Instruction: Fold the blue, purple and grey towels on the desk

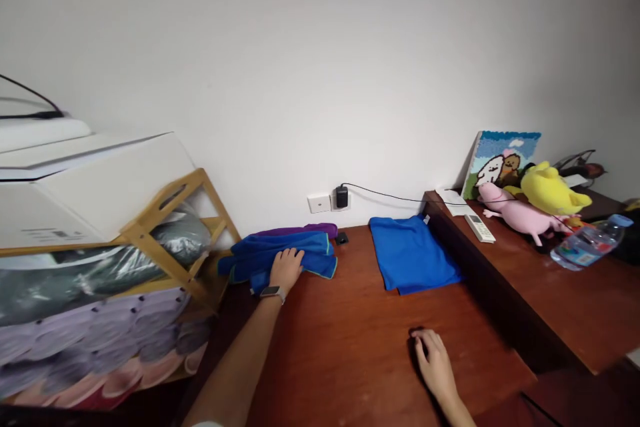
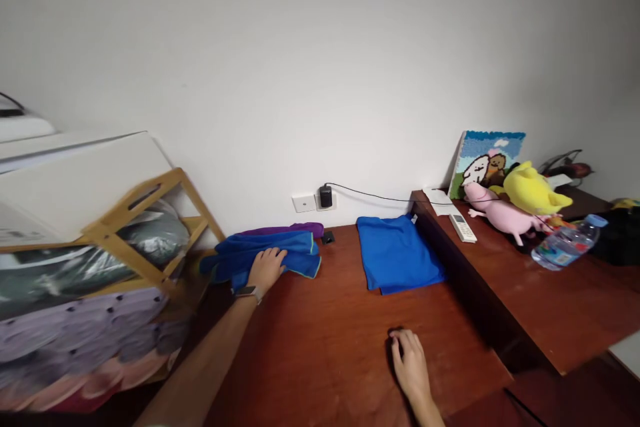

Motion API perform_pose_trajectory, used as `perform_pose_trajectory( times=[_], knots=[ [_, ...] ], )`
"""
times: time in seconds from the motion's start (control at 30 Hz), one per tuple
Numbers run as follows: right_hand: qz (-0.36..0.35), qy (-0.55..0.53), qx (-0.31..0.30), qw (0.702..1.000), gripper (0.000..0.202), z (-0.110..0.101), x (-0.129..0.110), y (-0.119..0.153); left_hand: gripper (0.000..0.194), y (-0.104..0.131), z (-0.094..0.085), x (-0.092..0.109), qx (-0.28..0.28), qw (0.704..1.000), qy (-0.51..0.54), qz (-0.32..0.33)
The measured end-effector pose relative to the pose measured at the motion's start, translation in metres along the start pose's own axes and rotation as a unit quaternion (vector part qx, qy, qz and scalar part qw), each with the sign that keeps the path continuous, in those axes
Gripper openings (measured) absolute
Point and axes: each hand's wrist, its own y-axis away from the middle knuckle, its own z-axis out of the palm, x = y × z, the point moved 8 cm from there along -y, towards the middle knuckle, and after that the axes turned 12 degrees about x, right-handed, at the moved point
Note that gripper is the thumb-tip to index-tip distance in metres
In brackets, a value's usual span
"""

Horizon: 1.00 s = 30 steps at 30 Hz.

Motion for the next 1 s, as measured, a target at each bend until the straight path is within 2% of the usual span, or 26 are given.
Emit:
perform_pose_trajectory(
  times=[0.07,0.2,0.3,0.4,0.63,0.73,0.83,1.0],
  knots=[
    [-0.004,0.006,0.015,1.0,0.048,-0.004,-0.001,0.0,0.03,-0.002,0.004,0.002,-0.002,1.0,-0.002,0.02],
    [-0.021,0.029,0.032,0.999,0.046,-0.007,-0.002,0.003,0.033,0.007,0.003,0.012,0.01,0.998,-0.003,0.065],
    [-0.032,0.042,0.029,0.998,0.046,-0.005,-0.002,0.006,0.026,0.024,0.008,0.031,-0.004,0.993,0.0,0.119],
    [-0.039,0.053,0.03,0.997,0.046,-0.003,-0.001,0.008,0.023,0.035,0.02,0.051,-0.025,0.988,-0.002,0.152],
    [-0.045,0.062,0.044,0.996,0.047,0.002,-0.002,0.007,0.029,0.018,0.045,0.087,-0.031,0.986,-0.019,0.16],
    [-0.047,0.063,0.047,0.996,0.046,0.004,-0.003,0.005,0.031,0.013,0.048,0.089,-0.029,0.988,-0.025,0.147],
    [-0.052,0.057,0.047,0.996,0.042,0.004,-0.007,0.003,0.031,0.015,0.045,0.082,-0.031,0.991,-0.03,0.129],
    [-0.056,0.052,0.048,0.996,0.039,0.002,-0.014,0.0,0.028,0.017,0.036,0.068,-0.057,0.988,-0.028,0.138]
  ],
)
